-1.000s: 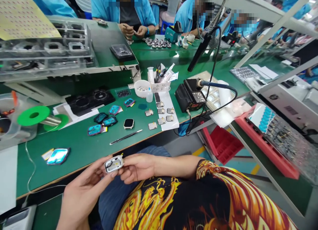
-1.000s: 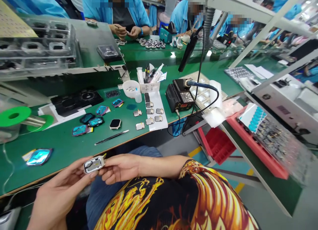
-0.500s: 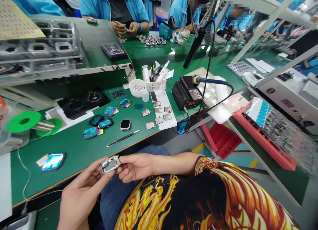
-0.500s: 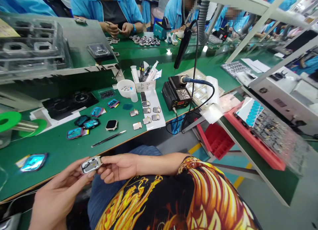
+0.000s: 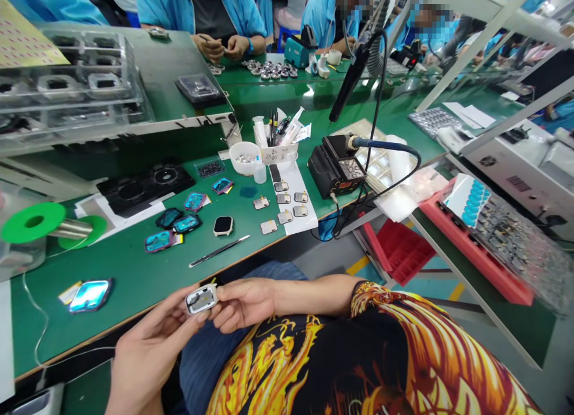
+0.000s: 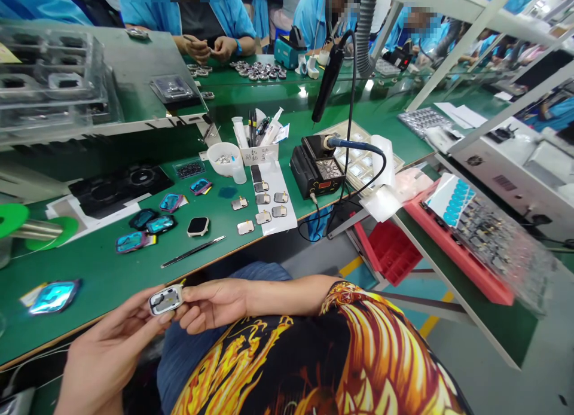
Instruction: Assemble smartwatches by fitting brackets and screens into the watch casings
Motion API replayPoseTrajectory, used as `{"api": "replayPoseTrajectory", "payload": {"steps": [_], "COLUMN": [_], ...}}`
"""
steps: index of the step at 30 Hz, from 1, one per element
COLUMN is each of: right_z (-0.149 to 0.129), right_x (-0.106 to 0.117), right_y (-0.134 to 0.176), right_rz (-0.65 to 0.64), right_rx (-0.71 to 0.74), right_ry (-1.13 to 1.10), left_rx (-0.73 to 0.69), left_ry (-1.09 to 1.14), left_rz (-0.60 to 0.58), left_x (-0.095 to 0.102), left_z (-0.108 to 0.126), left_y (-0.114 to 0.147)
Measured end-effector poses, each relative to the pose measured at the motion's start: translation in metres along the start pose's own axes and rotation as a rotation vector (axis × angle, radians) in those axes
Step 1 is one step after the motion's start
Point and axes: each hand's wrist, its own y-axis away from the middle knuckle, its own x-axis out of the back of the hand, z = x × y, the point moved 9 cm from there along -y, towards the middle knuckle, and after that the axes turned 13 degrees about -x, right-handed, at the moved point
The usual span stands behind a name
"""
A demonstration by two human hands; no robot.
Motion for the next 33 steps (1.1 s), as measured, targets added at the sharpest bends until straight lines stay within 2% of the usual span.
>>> {"api": "replayPoseTrajectory", "payload": {"steps": [5,10,18,25,33], "right_z": [-0.001,-0.003,-0.006,-0.01,-0.016], "right_x": [-0.005,-0.002,0.0,0.006,0.02], "right_y": [0.004,0.005,0.006,0.007,0.002], "right_rz": [0.029,0.056,0.096,0.167,0.24], "right_rx": [0.033,0.078,0.108,0.157,0.192], "right_ry": [0.02,0.035,0.068,0.088,0.15], "left_rx": [0.015,0.003,0.031,-0.008,-0.003], "left_ry": [-0.02,0.007,-0.013,-0.07,-0.061], "left_rz": [0.013,-0.007,0.028,0.025,0.053], "left_x": [0.003,0.001,0.0,0.007,0.003], "left_z": [-0.001,0.001,0.006,0.01,0.01], "left_y": [0.002,0.003,0.004,0.006,0.005]}}
